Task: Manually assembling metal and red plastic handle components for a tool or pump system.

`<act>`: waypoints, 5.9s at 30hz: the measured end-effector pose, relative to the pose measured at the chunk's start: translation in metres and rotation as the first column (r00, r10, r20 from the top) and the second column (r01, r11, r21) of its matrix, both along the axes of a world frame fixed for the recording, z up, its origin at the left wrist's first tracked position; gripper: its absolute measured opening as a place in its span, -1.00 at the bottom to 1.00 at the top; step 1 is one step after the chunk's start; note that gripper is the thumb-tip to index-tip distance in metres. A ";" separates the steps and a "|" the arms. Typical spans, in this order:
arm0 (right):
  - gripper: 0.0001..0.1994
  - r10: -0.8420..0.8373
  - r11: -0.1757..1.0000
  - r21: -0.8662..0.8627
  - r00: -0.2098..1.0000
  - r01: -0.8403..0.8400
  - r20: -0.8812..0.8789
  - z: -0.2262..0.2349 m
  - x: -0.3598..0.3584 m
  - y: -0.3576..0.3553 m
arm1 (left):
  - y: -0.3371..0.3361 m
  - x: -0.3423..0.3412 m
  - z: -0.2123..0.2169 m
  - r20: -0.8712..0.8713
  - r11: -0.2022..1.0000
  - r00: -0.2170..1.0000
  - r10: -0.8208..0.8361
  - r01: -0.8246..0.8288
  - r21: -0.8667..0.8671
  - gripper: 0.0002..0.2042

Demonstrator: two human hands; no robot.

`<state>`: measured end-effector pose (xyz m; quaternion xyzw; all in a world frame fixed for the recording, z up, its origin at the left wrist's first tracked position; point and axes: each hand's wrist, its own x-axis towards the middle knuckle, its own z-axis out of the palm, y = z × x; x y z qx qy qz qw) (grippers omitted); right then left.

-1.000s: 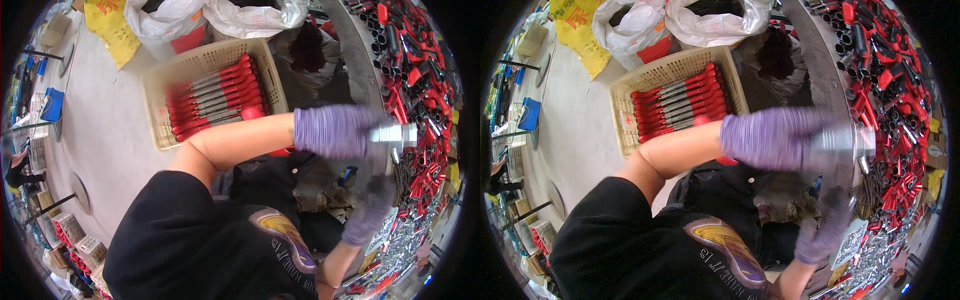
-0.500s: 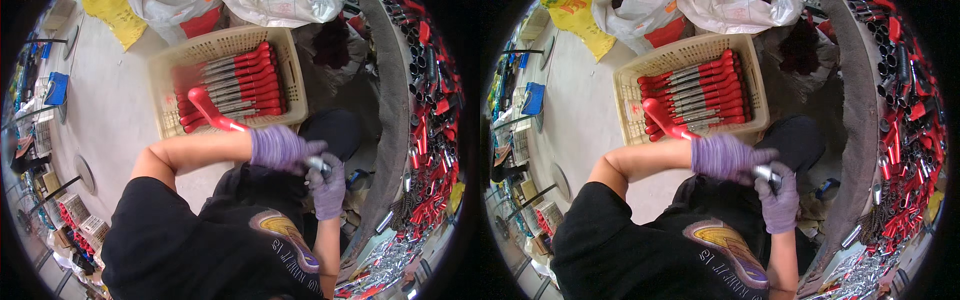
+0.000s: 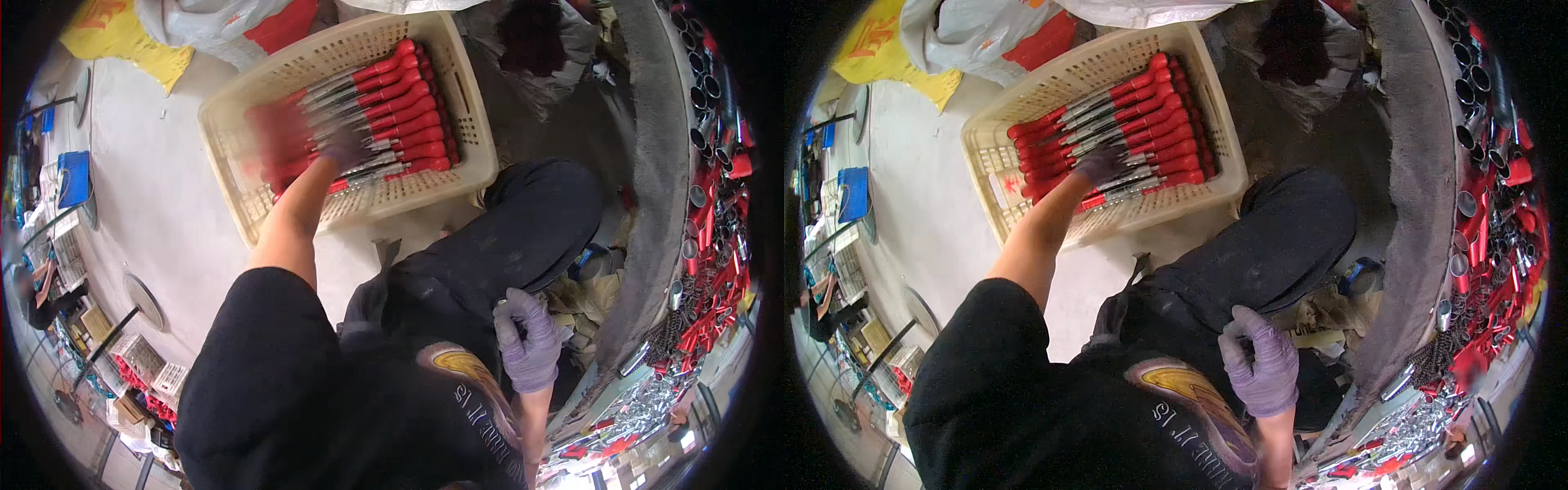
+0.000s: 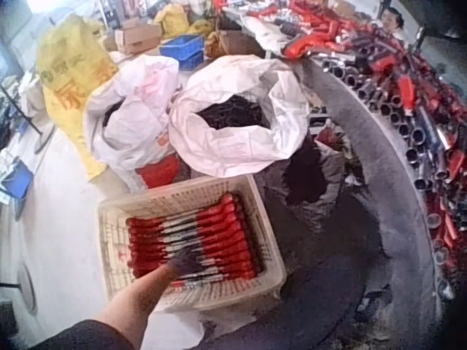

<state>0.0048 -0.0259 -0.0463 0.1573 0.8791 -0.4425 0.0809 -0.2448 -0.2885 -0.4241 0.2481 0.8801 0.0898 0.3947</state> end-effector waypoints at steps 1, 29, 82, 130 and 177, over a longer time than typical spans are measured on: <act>-0.65 -0.068 0.995 -0.071 0.995 0.074 0.074 0.006 -0.006 -0.005 | -0.031 0.007 -0.014 0.052 0.995 0.995 0.090 -0.092 0.035 -0.53; -0.84 -0.620 0.293 0.550 0.593 0.782 -0.513 0.115 0.253 0.139 | 0.328 0.196 0.422 -0.637 0.002 0.745 -0.198 0.650 0.760 -0.72; -0.61 -0.322 0.457 0.802 0.912 0.385 -0.254 0.100 0.145 0.331 | 0.306 0.253 0.407 0.902 0.653 0.269 -0.337 -0.624 0.430 -0.61; -0.52 -0.534 0.591 0.177 0.546 0.787 -0.645 0.127 0.208 0.236 | 0.478 0.296 0.489 0.500 0.251 0.587 -0.637 -0.455 0.854 -0.63; -0.62 -0.228 0.595 0.552 0.781 0.584 -0.581 0.129 0.007 0.350 | 0.361 0.166 0.416 -0.248 0.320 0.952 -0.178 0.294 0.900 -0.69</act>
